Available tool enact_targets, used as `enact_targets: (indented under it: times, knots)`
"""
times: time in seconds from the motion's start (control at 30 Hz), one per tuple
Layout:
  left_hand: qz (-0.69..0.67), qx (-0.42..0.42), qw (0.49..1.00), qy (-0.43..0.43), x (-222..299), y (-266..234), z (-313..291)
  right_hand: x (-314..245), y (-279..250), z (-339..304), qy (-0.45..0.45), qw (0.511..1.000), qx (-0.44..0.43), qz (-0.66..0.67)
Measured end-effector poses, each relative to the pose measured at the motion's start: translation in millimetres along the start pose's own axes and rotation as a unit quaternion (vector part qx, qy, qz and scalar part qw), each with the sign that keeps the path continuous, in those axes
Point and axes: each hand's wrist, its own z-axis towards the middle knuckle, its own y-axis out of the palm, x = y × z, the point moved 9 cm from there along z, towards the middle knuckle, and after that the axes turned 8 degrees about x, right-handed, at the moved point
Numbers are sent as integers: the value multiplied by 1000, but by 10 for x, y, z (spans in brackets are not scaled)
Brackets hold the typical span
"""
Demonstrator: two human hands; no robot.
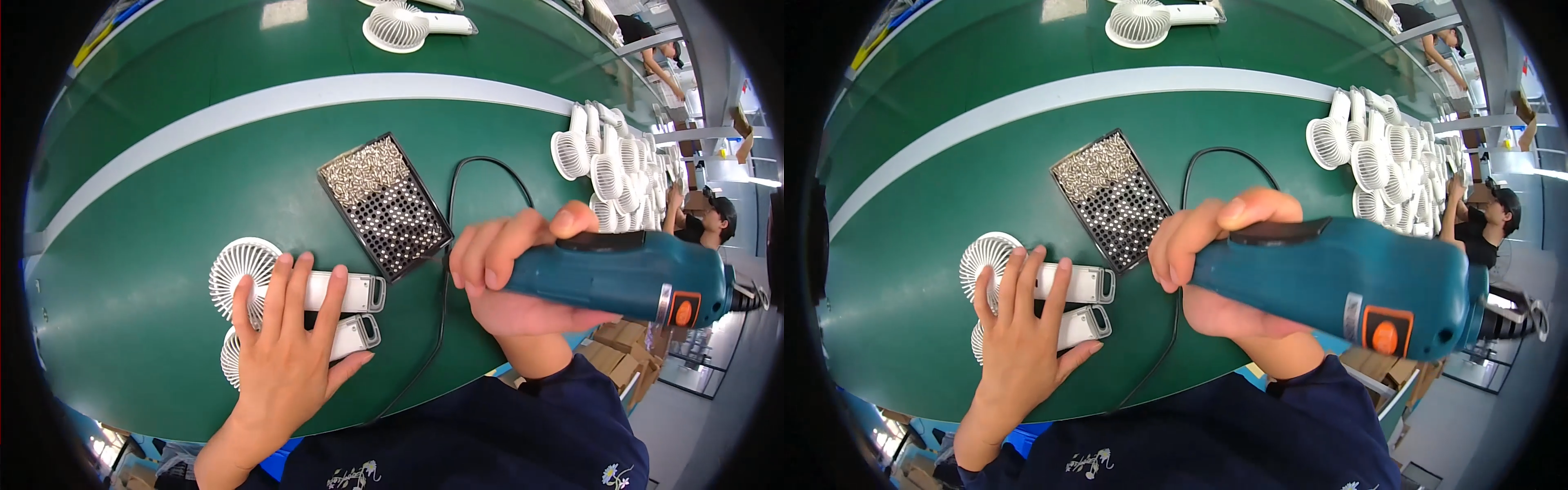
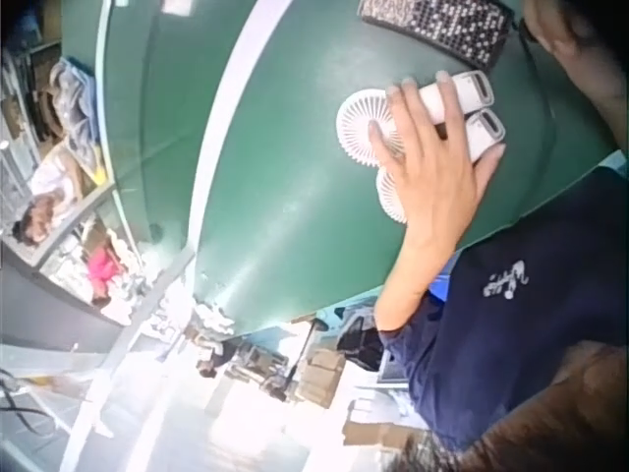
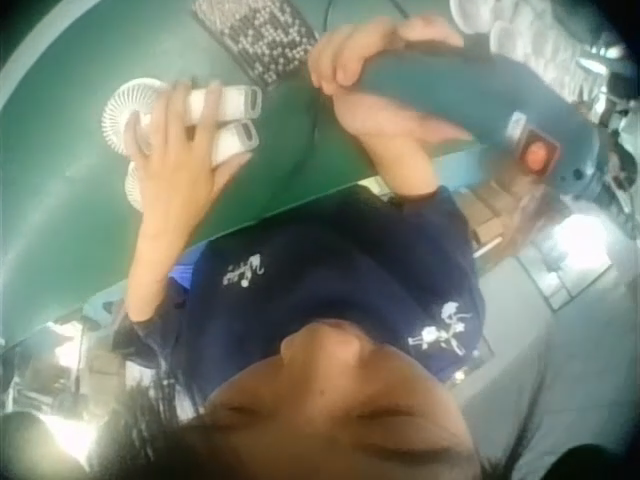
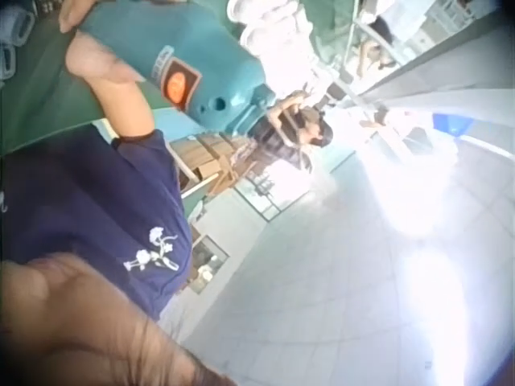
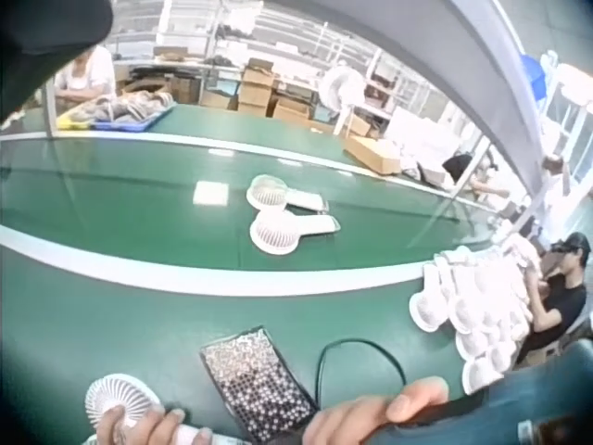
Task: The person takes mini fan parts from a conveyor belt, secures them with screws from a tray using an electric screwdriver, reorganizes screws in the tray by hand, and returns the assembled fans to the conveyor belt.
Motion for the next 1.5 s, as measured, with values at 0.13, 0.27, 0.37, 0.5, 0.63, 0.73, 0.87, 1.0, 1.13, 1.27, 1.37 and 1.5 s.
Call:
enact_targets:
  times: [0.13,0.27,0.37,0.5,0.63,0.73,0.87,1.0,1.13,1.27,1.37,1.5]
  knots:
    - [-133,72,988,20,76,-153,134,76,-58,-35,5,999,25,25]
    - [-352,146,924,-24,1,-150,193,168,-55,-37,21,998,47,42]
    - [-473,194,854,-97,-183,-99,188,132,-94,-52,-3,999,33,0]
    - [-450,166,874,-80,-125,-24,218,-53,-18,-45,30,996,68,47]
    - [-384,163,909,-13,17,-115,224,-141,229,6,59,995,73,46]
    - [-402,189,896,-7,-20,-88,213,-131,376,4,53,996,71,31]
    - [-419,216,881,27,-8,-104,152,-73,438,-68,54,996,63,24]
    - [-412,211,886,18,6,-122,136,-60,451,-117,65,996,61,23]
    - [-396,209,894,20,27,-112,144,-64,439,-153,66,996,64,19]
    - [-390,201,898,27,41,-101,160,-34,427,-151,88,994,54,30]
    - [-385,202,900,31,58,-101,162,1,443,-148,120,992,24,29]
    - [-377,196,905,38,83,-89,176,68,467,-152,168,985,-16,26]
